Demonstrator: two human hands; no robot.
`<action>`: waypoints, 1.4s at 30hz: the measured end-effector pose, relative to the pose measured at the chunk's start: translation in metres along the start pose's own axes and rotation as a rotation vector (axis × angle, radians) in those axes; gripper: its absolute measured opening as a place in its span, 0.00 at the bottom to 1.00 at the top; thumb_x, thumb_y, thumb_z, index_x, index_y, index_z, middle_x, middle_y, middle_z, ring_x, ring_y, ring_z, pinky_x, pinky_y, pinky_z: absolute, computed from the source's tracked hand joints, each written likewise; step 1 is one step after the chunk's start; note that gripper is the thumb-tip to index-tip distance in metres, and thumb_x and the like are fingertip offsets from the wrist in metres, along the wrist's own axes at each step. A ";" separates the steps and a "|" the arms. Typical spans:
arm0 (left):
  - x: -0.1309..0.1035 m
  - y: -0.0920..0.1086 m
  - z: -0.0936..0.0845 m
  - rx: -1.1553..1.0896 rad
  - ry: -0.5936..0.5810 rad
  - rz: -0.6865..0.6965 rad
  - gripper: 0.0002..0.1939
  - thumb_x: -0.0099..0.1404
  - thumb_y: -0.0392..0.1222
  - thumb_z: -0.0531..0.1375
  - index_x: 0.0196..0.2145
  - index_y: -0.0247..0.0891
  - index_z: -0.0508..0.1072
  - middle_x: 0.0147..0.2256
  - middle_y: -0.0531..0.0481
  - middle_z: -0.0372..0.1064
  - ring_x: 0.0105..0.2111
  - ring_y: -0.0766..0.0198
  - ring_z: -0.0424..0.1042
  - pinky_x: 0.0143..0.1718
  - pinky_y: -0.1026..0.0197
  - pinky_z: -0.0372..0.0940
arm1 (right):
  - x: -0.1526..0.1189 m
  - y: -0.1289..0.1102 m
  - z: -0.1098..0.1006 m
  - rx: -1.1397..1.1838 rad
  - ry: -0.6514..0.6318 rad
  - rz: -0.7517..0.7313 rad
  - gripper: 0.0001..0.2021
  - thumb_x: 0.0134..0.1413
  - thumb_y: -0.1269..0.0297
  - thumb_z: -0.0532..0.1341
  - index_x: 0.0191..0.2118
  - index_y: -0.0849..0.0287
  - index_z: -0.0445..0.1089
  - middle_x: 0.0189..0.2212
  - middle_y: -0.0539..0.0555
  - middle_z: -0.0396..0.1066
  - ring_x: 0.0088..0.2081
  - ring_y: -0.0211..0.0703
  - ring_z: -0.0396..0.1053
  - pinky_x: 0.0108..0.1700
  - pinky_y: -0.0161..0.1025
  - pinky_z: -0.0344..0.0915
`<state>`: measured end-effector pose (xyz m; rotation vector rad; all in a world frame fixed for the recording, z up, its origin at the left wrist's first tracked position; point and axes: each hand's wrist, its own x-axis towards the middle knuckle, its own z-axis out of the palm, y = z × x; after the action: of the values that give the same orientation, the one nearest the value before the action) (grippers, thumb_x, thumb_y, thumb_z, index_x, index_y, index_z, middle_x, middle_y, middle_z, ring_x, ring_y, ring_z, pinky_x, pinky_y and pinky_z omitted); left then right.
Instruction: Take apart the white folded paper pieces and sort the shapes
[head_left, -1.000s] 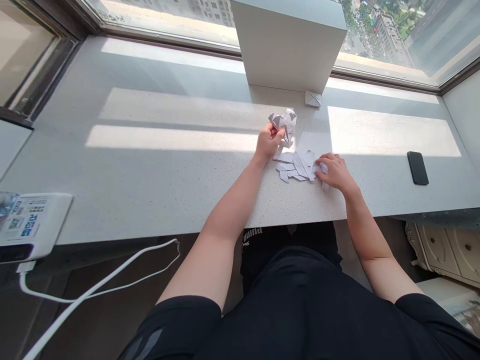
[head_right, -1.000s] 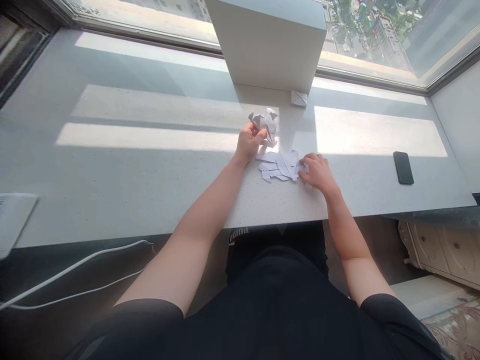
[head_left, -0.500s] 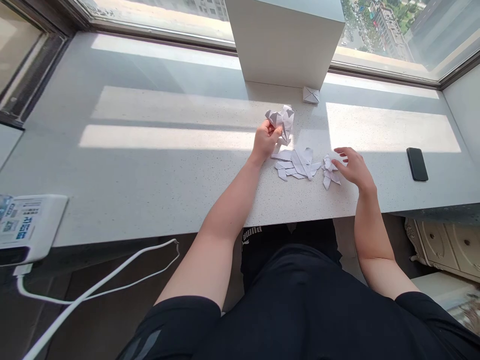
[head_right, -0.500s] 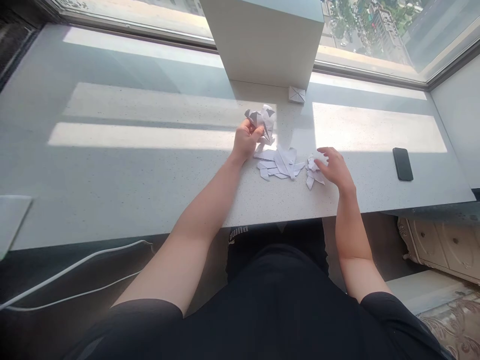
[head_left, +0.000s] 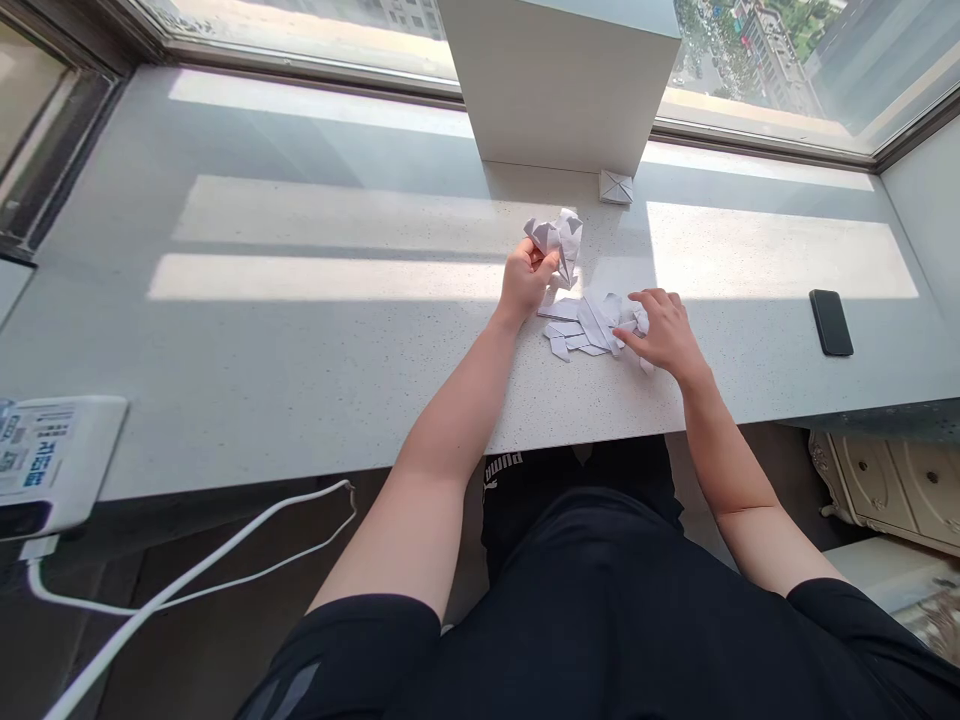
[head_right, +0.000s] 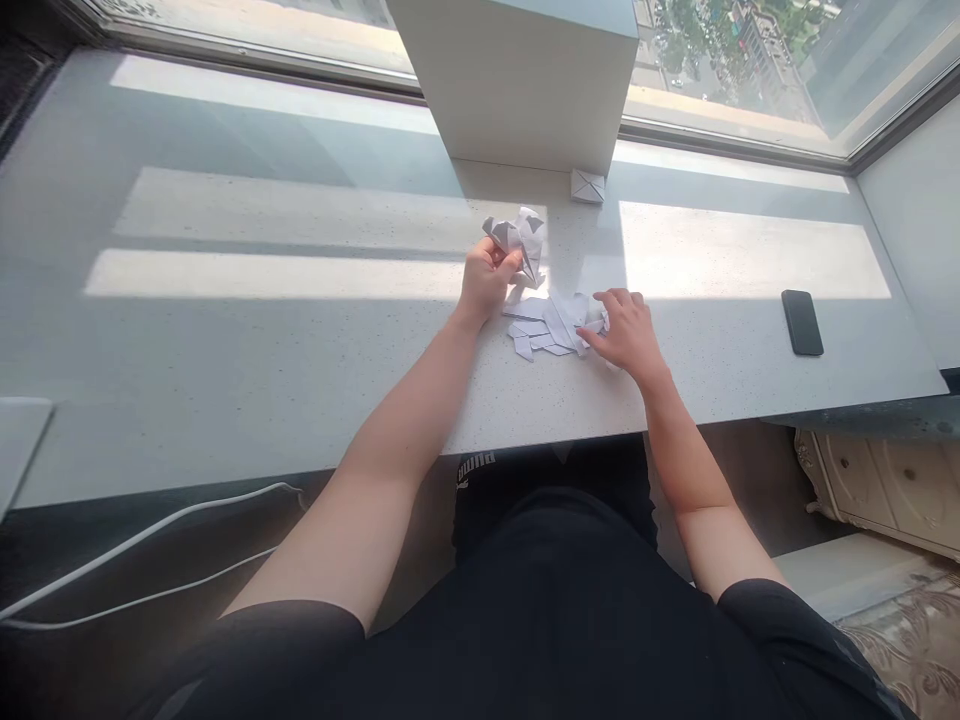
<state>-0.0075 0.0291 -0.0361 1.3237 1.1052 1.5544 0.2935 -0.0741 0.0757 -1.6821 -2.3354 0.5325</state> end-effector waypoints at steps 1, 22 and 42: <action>0.000 -0.001 0.000 0.000 0.003 -0.005 0.23 0.79 0.67 0.79 0.50 0.45 0.84 0.43 0.42 0.88 0.44 0.48 0.92 0.47 0.46 0.88 | 0.003 -0.009 0.007 0.000 -0.038 -0.040 0.39 0.74 0.45 0.74 0.81 0.60 0.75 0.76 0.75 0.77 0.78 0.84 0.71 0.81 0.80 0.70; 0.000 0.008 0.004 -0.016 0.013 -0.037 0.25 0.77 0.68 0.81 0.49 0.46 0.85 0.44 0.41 0.88 0.47 0.45 0.91 0.52 0.41 0.89 | 0.012 0.035 -0.014 0.324 0.207 0.186 0.17 0.77 0.55 0.61 0.60 0.51 0.84 0.56 0.65 0.88 0.59 0.64 0.85 0.62 0.65 0.84; 0.000 0.010 0.007 -0.022 0.036 -0.044 0.22 0.78 0.65 0.79 0.49 0.45 0.84 0.43 0.42 0.90 0.47 0.46 0.93 0.51 0.47 0.90 | 0.013 -0.048 0.042 0.079 -0.094 -0.321 0.26 0.79 0.55 0.71 0.75 0.56 0.81 0.75 0.69 0.81 0.75 0.77 0.75 0.81 0.75 0.72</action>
<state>-0.0008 0.0271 -0.0263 1.2534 1.1294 1.5589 0.2317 -0.0822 0.0569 -1.2382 -2.5445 0.6409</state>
